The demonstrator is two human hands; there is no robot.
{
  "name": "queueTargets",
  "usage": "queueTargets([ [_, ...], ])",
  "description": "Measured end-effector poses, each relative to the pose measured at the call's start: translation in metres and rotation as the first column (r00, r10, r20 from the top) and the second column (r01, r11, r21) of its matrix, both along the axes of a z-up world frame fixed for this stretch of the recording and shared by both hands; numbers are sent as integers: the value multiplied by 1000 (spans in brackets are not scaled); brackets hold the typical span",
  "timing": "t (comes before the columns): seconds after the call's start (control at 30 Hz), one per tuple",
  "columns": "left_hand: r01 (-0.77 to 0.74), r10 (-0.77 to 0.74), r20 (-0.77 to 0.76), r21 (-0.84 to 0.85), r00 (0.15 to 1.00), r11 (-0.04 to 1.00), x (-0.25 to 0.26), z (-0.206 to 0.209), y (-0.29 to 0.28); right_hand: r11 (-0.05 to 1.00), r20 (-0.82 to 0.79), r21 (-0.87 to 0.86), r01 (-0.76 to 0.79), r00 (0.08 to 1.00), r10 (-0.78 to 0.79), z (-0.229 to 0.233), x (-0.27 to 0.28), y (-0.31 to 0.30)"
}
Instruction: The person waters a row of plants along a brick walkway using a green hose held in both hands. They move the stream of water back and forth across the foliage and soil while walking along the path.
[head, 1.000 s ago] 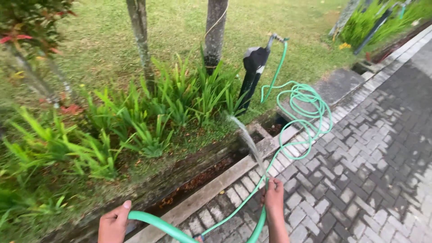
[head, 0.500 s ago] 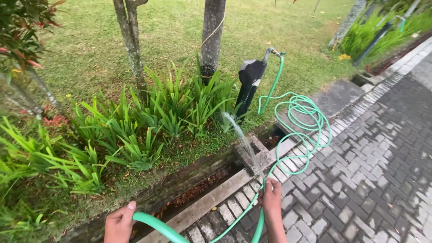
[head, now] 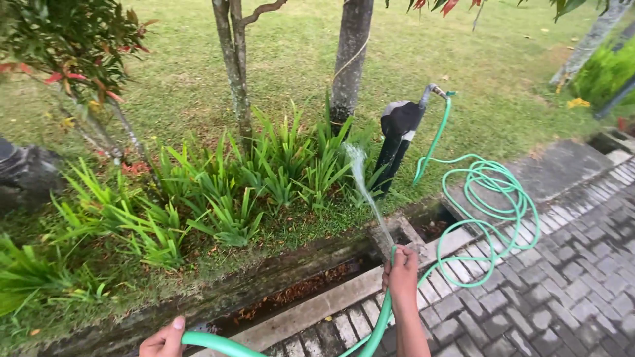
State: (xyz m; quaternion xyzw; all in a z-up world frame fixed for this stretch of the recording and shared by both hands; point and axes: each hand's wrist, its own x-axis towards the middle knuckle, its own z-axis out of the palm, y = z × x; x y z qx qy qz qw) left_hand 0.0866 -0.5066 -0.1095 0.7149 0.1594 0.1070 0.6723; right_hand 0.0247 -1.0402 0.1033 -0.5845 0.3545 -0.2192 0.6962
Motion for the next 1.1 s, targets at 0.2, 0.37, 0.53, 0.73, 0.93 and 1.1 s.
queueTargets([
  [0.2, -45, 42, 32, 95, 999, 994, -32, 3, 3, 999, 52, 30, -23, 998, 22, -17, 3, -19],
  [0.37, -69, 44, 168, 144, 985, 987, -57, 4, 1, 993, 2, 49, -108, 994, 108, -35, -6, -32],
  [0.53, 26, -34, 59, 132, 998, 991, -80, 0, 0, 996, 27, 85, 6, 1000, -9, -37, -23, -44],
  [0.73, -53, 51, 20, 116, 999, 992, -106, 37, -25, 995, 71, 98, 17, 997, -24, -30, -35, -48],
  [0.93, -15, 23, -80, 97, 997, 995, -114, 27, -11, 997, 65, 56, 53, 996, -57, -45, -27, -41],
  [1.1, -65, 67, -16, 102, 998, 993, -107, 1, 14, 1000, 16, 11, -23, 1000, 22, -63, -13, -14],
])
